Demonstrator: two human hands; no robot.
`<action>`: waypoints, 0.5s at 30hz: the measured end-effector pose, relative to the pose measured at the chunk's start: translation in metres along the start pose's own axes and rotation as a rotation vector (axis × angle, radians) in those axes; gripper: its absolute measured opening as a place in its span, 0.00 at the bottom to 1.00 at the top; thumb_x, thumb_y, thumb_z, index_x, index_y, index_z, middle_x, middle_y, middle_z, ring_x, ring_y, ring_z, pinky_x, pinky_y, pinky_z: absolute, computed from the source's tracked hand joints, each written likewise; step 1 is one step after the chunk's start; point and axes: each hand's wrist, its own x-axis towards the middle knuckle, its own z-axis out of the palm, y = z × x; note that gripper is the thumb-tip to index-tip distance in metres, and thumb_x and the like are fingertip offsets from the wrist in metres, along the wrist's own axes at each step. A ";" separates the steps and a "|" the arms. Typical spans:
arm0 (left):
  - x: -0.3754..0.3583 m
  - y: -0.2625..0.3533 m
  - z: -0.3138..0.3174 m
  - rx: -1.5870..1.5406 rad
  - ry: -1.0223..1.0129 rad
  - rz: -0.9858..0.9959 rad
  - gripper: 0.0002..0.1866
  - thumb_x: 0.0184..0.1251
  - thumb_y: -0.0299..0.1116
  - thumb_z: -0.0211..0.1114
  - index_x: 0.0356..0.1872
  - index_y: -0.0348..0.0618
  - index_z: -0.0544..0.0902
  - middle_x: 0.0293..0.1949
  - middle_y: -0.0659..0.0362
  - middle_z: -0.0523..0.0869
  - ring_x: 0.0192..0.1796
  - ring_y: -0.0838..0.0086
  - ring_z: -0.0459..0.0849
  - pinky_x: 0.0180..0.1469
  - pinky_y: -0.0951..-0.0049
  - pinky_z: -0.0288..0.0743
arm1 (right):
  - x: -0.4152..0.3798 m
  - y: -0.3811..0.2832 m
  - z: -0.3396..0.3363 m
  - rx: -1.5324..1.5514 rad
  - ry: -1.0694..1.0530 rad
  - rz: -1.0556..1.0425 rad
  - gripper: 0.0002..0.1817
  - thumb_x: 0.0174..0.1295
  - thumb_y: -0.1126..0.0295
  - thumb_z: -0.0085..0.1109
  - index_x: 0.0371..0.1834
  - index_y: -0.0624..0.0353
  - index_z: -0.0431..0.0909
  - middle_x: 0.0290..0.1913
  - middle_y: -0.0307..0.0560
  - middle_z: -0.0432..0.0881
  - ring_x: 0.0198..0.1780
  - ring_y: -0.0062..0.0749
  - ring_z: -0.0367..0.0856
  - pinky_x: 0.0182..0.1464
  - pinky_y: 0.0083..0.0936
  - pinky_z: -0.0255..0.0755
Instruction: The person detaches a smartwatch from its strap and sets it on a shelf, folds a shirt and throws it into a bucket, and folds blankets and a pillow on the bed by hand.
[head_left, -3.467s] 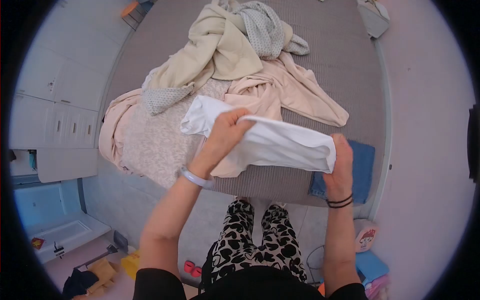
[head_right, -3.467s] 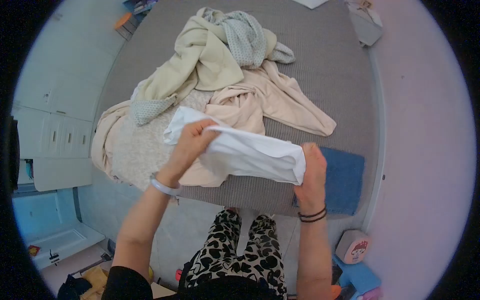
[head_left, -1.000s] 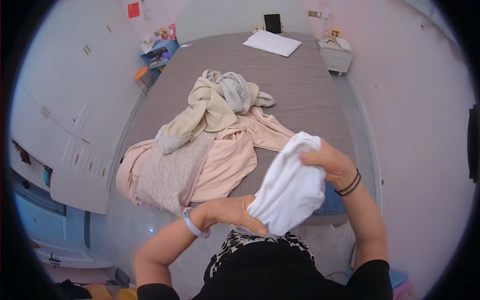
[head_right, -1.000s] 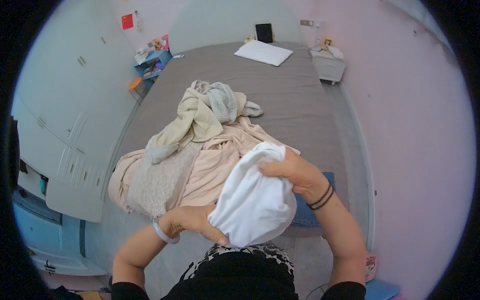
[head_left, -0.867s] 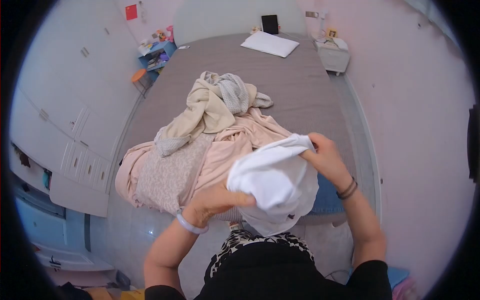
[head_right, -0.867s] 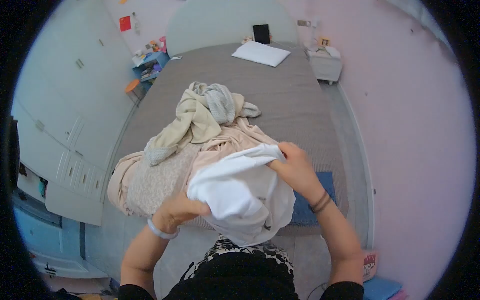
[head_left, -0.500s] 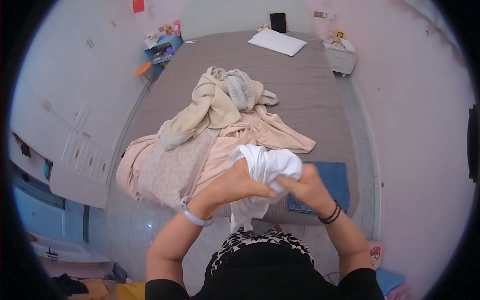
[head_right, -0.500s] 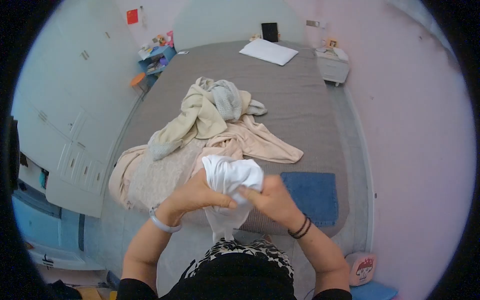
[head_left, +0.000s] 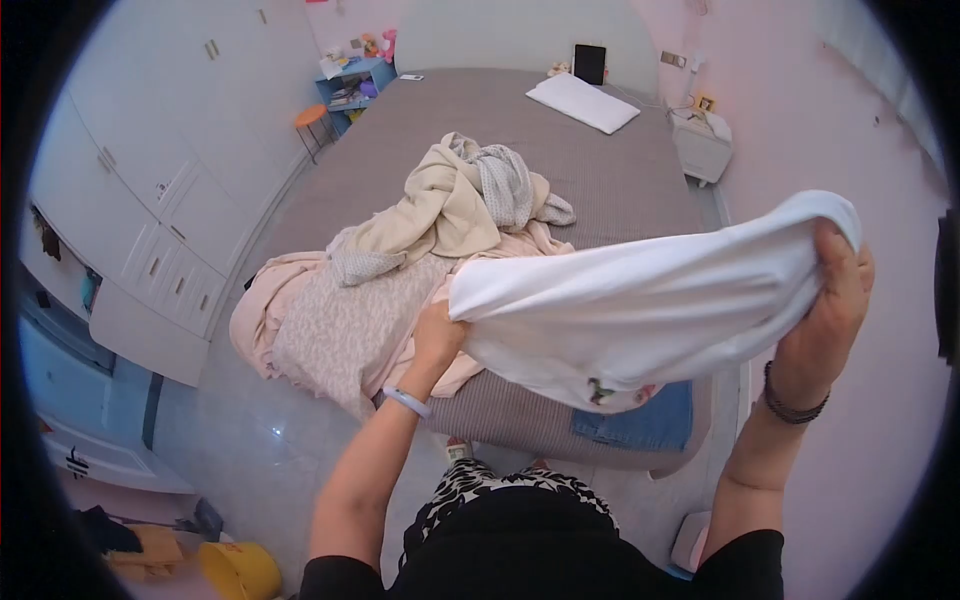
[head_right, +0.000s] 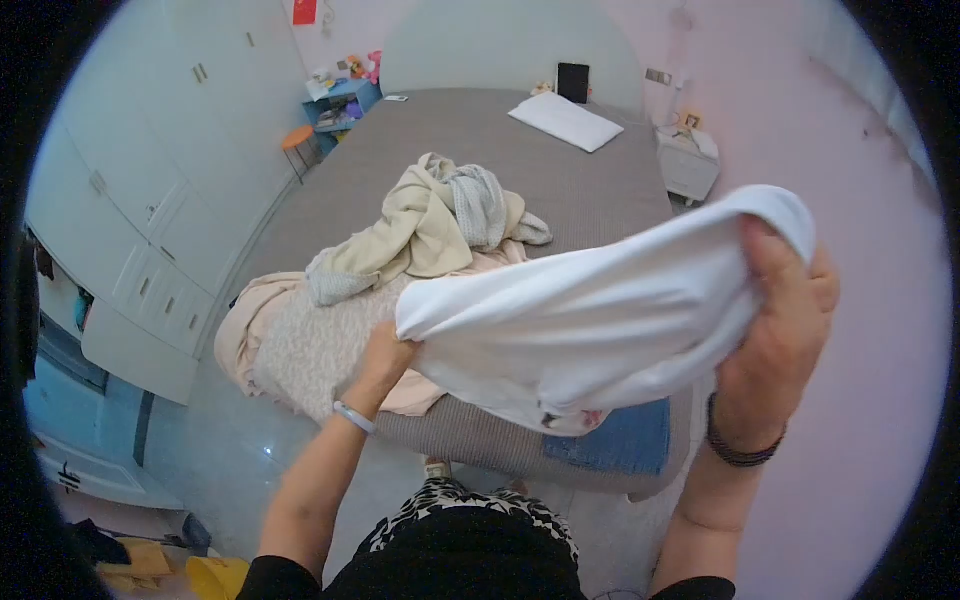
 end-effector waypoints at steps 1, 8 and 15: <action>-0.001 0.000 -0.003 0.016 -0.103 -0.134 0.17 0.50 0.34 0.62 0.42 0.39 0.79 0.36 0.46 0.83 0.38 0.55 0.82 0.38 0.62 0.73 | 0.005 0.005 -0.005 -0.237 -0.002 -0.264 0.09 0.58 0.72 0.55 0.41 0.61 0.79 0.33 0.45 0.76 0.42 0.31 0.73 0.41 0.21 0.69; -0.027 0.020 0.015 -1.523 -0.613 -0.468 0.19 0.68 0.37 0.51 0.54 0.35 0.70 0.52 0.54 0.76 0.52 0.65 0.77 0.51 0.65 0.73 | 0.063 0.102 -0.050 -0.138 -0.105 0.336 0.11 0.59 0.66 0.56 0.31 0.65 0.73 0.32 0.41 0.75 0.29 0.23 0.74 0.34 0.20 0.70; -0.059 0.132 -0.053 -1.698 -0.765 -0.187 0.26 0.68 0.48 0.48 0.58 0.38 0.65 0.55 0.52 0.74 0.56 0.66 0.74 0.59 0.63 0.68 | -0.059 0.056 0.015 -0.028 -0.967 0.046 0.31 0.42 0.67 0.68 0.52 0.64 0.69 0.44 0.52 0.77 0.49 0.39 0.74 0.51 0.33 0.67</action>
